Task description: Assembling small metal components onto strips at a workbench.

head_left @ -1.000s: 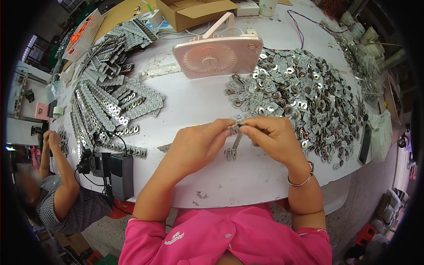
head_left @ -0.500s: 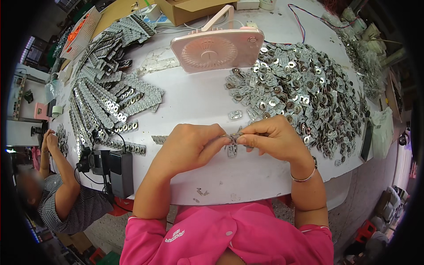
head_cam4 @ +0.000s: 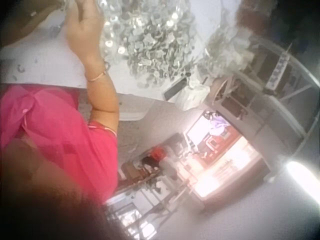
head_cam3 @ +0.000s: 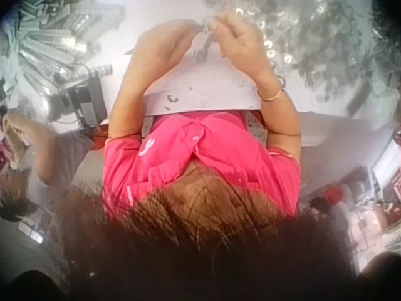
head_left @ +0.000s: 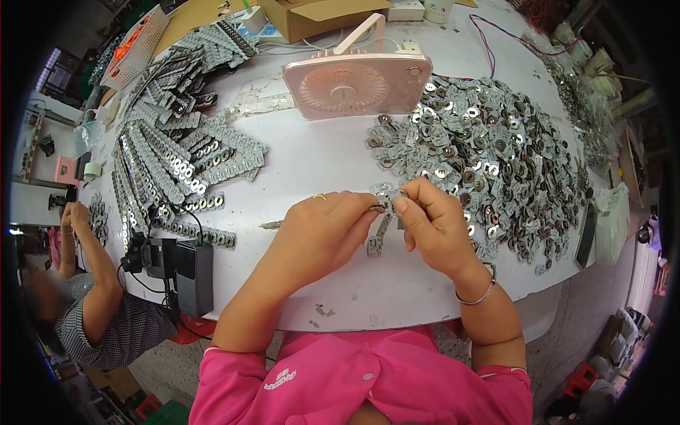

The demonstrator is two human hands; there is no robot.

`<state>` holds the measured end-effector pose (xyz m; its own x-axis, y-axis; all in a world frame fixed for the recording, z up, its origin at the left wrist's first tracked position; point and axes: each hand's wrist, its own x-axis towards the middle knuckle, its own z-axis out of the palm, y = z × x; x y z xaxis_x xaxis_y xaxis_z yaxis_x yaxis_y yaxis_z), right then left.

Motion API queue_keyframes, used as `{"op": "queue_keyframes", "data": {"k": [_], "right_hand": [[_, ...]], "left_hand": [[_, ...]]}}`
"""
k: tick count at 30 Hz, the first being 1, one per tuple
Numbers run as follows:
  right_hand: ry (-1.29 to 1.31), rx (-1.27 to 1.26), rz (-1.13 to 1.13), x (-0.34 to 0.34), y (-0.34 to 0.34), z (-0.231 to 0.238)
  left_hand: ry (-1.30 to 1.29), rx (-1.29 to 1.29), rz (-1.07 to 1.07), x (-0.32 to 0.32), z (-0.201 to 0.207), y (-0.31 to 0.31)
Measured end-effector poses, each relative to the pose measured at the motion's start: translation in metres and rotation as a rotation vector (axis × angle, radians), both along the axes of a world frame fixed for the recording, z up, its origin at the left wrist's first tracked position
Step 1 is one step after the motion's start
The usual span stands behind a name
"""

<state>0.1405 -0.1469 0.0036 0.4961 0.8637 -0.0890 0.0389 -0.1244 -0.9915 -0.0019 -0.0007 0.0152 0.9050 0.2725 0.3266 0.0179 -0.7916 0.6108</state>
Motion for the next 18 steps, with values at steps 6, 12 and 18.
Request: {"op": "queue_keyframes", "data": {"k": [6,12,18], "right_hand": [[-0.116,0.017,-0.044,-0.002,0.001,-0.002],[0.174,0.031,-0.130,-0.008,0.003,0.002],[-0.172,-0.050,-0.134,0.006,0.004,-0.010]], "left_hand": [[-0.058,0.155,0.071,0.005,-0.009,-0.003],[-0.064,0.245,0.042,0.005,-0.005,-0.004],[0.039,0.371,0.054,0.006,-0.012,-0.003]]}}
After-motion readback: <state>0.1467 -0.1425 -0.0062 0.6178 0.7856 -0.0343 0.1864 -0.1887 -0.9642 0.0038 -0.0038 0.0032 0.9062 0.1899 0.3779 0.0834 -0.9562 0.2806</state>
